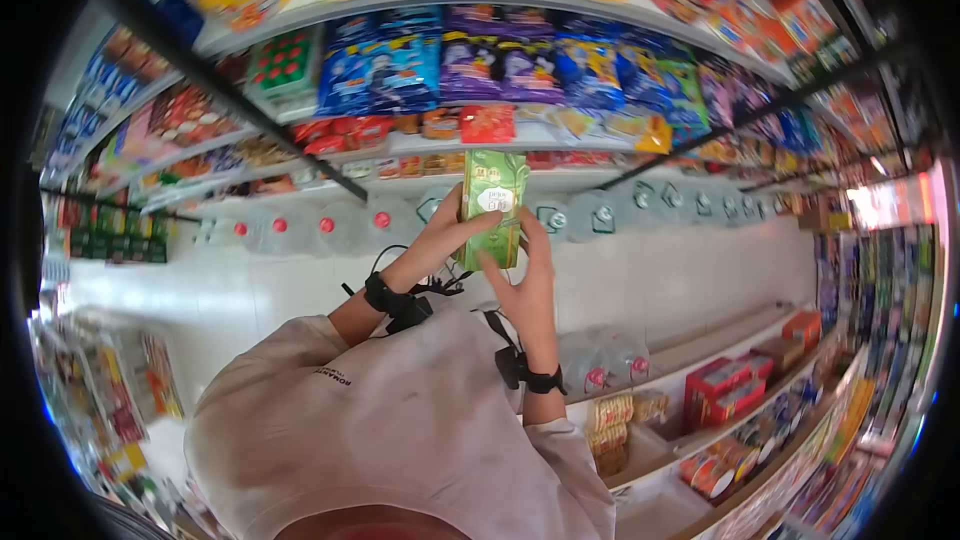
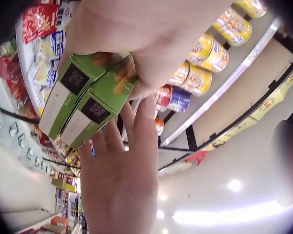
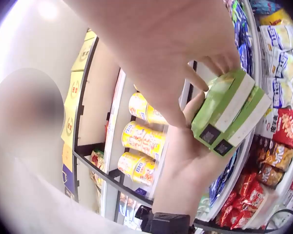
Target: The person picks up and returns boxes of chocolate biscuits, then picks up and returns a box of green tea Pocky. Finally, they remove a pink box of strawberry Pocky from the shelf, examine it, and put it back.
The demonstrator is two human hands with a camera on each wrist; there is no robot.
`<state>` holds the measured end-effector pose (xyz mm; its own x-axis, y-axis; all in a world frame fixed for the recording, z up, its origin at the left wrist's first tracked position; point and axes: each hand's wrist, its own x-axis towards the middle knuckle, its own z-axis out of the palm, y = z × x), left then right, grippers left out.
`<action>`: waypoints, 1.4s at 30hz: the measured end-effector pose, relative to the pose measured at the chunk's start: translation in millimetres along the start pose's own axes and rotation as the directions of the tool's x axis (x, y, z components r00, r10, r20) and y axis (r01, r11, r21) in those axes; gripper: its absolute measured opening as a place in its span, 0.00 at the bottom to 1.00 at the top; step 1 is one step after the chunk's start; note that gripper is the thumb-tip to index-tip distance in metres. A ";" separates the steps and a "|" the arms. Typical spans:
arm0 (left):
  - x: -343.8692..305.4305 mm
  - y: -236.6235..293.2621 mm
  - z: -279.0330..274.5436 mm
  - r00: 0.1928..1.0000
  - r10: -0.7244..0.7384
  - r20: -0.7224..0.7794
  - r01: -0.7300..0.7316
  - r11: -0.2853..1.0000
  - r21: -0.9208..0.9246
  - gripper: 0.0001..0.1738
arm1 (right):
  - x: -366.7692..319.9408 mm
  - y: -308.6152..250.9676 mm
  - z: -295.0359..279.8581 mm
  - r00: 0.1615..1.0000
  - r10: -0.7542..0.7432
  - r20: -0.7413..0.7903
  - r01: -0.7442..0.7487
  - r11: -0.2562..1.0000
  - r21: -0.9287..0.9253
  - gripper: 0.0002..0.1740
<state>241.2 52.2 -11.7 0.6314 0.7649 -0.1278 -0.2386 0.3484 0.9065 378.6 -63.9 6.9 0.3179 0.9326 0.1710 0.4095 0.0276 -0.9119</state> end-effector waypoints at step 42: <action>-278.2 51.6 -145.5 0.292 0.503 -0.814 -0.534 0.792 0.298 0.23 | -61.3 -99.0 258.9 0.555 -0.195 0.808 -0.392 0.796 0.462 0.44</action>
<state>-54.1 -63.8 12.1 -0.5359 0.8393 0.0909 -0.3062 -0.2936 0.9056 97.2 -30.6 -9.8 -0.5947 0.8034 -0.0287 -0.1937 -0.1778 -0.9648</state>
